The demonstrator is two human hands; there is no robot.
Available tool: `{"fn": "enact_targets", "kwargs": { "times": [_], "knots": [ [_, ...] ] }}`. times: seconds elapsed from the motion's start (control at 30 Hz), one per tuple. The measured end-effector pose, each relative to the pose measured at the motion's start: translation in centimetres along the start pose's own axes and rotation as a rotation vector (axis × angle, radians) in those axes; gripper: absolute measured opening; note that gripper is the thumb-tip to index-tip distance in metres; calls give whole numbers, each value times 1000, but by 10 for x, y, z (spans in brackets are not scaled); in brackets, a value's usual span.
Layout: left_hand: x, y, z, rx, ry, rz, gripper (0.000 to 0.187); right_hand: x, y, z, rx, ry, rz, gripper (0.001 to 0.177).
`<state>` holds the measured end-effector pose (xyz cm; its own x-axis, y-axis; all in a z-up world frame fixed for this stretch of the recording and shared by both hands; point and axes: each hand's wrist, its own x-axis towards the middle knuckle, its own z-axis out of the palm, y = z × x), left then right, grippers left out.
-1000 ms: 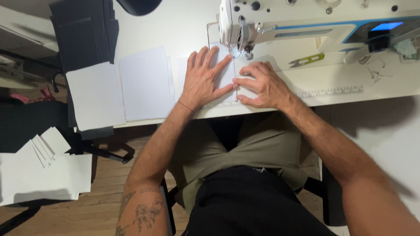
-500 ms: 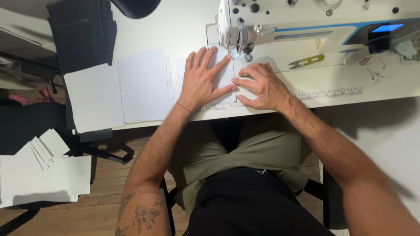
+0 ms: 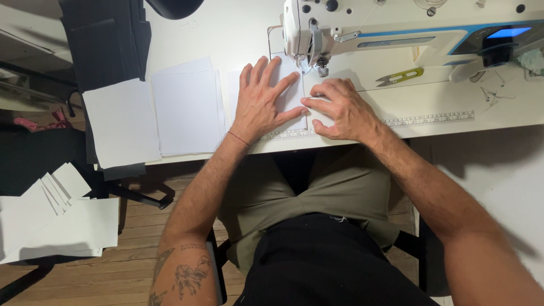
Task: Folding, aligning, and sewing small pieces of material at a sewing station
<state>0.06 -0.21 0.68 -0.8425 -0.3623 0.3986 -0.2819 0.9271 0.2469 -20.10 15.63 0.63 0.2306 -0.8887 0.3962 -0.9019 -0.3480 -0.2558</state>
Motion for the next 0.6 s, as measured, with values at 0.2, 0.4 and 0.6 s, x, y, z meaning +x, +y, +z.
{"fn": "enact_targets", "kwargs": {
  "times": [0.2,0.4,0.6],
  "knots": [
    [1,1,-3,15,20,10,72,1,0,-1,-7,-5,-3,46],
    [-1,-1,-1,1,-35,-18,76,1,-1,-1,-21,-5,-6,45],
    [-1,-1,1,-20,1,-21,76,1,-1,-1,-24,-9,-2,44]
  ]
}}
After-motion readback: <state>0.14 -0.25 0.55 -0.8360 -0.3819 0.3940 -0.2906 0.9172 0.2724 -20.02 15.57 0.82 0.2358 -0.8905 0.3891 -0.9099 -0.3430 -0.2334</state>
